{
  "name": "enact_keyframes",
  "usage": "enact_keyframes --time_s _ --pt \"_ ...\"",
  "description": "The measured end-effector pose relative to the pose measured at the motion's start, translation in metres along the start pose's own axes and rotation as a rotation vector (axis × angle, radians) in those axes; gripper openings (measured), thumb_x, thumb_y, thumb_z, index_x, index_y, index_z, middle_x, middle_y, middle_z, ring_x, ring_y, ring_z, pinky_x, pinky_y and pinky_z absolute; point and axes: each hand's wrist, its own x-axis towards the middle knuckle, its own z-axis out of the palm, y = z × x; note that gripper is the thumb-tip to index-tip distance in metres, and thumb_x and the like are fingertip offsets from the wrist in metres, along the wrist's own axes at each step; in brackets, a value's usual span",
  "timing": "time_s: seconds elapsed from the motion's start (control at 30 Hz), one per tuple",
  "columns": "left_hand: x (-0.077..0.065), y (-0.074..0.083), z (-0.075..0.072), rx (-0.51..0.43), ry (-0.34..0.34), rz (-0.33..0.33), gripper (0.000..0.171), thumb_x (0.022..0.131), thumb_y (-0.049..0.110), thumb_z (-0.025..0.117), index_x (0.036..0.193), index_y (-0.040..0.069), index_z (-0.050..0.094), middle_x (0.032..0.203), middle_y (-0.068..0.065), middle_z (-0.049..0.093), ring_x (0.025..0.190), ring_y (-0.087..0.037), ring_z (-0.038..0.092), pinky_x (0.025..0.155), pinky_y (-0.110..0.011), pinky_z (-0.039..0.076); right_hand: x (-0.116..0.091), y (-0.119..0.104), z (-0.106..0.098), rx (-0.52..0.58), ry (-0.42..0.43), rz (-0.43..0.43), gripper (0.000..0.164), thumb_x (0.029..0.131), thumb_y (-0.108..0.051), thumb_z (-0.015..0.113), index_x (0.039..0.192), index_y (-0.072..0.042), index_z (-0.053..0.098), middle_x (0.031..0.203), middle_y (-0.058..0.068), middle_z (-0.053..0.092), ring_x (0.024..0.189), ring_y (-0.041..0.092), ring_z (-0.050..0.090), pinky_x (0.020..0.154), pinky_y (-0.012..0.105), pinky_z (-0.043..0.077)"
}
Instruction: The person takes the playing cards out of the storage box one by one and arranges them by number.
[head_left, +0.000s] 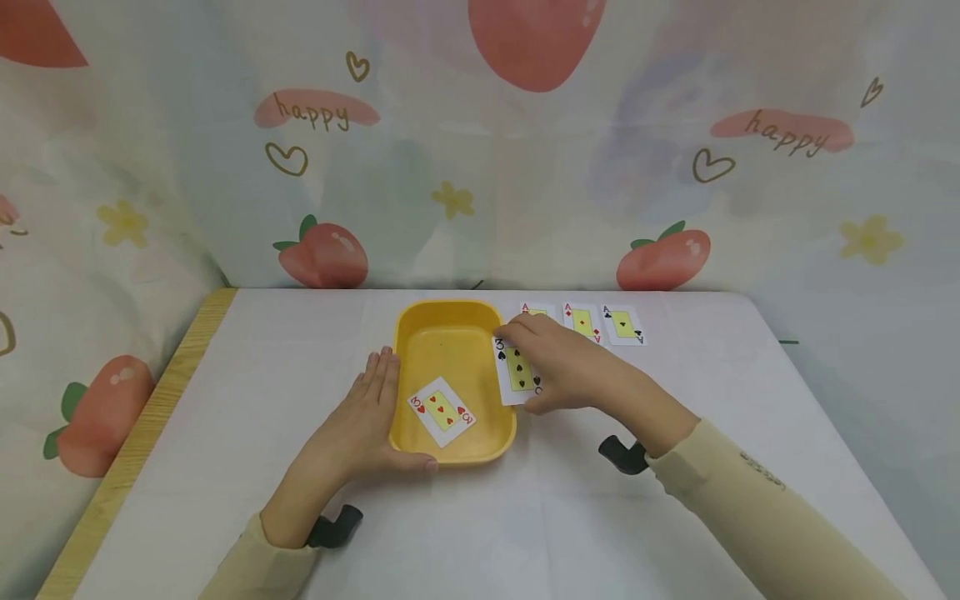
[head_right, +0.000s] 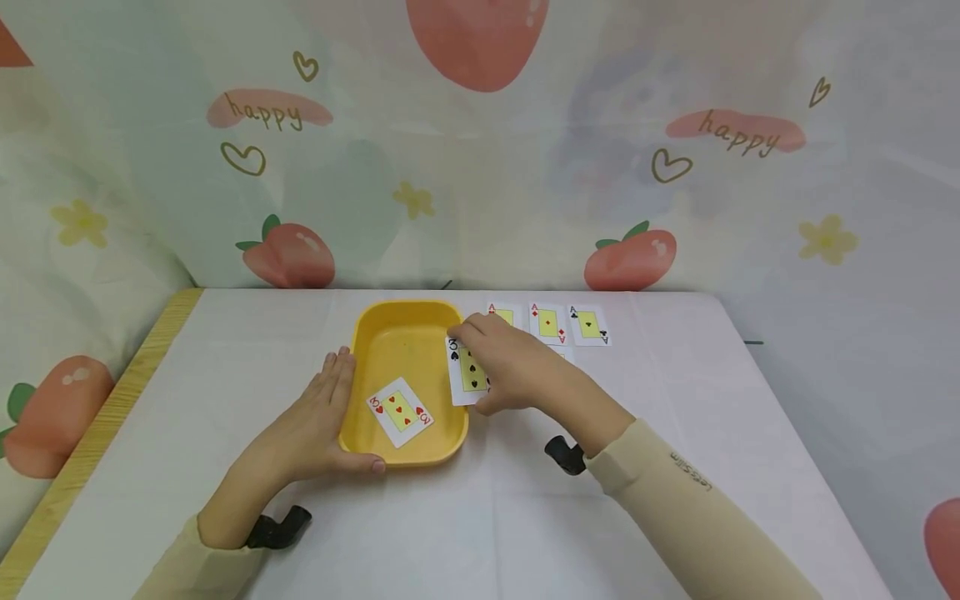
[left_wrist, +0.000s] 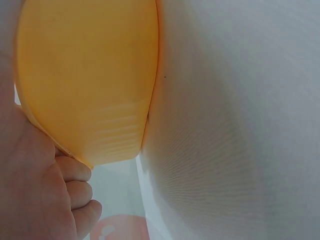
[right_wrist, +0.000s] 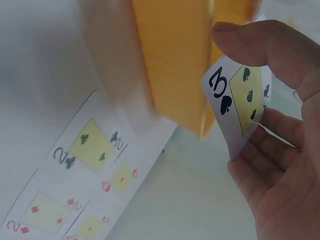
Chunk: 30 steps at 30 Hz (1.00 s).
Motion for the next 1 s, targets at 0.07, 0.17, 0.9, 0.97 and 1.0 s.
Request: enact_keyframes --time_s 0.07,0.17,0.9,0.97,1.0 --pt "0.0 0.0 0.0 -0.003 -0.001 0.0 0.142 0.048 0.089 0.052 0.146 0.002 -0.002 0.153 -0.013 -0.003 0.14 -0.026 -0.003 0.111 -0.042 0.015 -0.003 0.003 0.001 -0.01 -0.007 0.009 0.087 0.058 -0.034 0.081 0.133 -0.017 0.042 0.126 -0.007 0.043 0.115 0.012 0.037 0.097 0.029 0.039" --pt "0.0 0.0 0.0 0.002 0.001 0.0 0.143 0.047 0.091 0.05 0.146 0.001 -0.001 0.153 -0.014 -0.003 0.14 -0.026 -0.003 0.111 -0.042 0.016 -0.006 0.007 0.002 -0.017 -0.025 0.022 0.086 0.058 -0.033 0.081 0.133 -0.017 0.042 0.127 -0.006 0.043 0.115 0.013 0.037 0.097 0.03 0.039" --pt "0.0 0.001 0.0 0.0 -0.001 0.008 0.143 0.047 0.093 0.045 0.146 0.002 -0.002 0.153 -0.014 -0.003 0.14 -0.026 -0.004 0.111 -0.042 0.015 -0.043 0.021 0.024 -0.009 -0.114 0.103 0.087 0.057 -0.031 0.085 0.132 -0.019 0.044 0.125 -0.004 0.042 0.108 0.013 0.039 0.087 0.029 0.047" --pt "0.0 0.0 0.0 0.002 0.001 0.009 0.143 0.047 0.093 0.045 0.146 0.002 -0.002 0.153 -0.014 -0.003 0.14 -0.026 -0.004 0.111 -0.042 0.016 -0.044 0.02 0.029 -0.005 -0.125 0.113 0.087 0.056 -0.033 0.086 0.132 -0.02 0.045 0.125 -0.004 0.041 0.107 0.012 0.039 0.086 0.028 0.047" --pt "0.0 0.0 0.0 0.001 0.002 0.01 0.143 0.047 0.093 0.045 0.146 0.002 -0.002 0.153 -0.014 -0.003 0.14 -0.026 -0.004 0.111 -0.042 0.016 -0.045 0.02 0.031 -0.003 -0.131 0.117 0.088 0.056 -0.034 0.086 0.132 -0.02 0.045 0.125 -0.005 0.041 0.106 0.011 0.039 0.086 0.027 0.047"
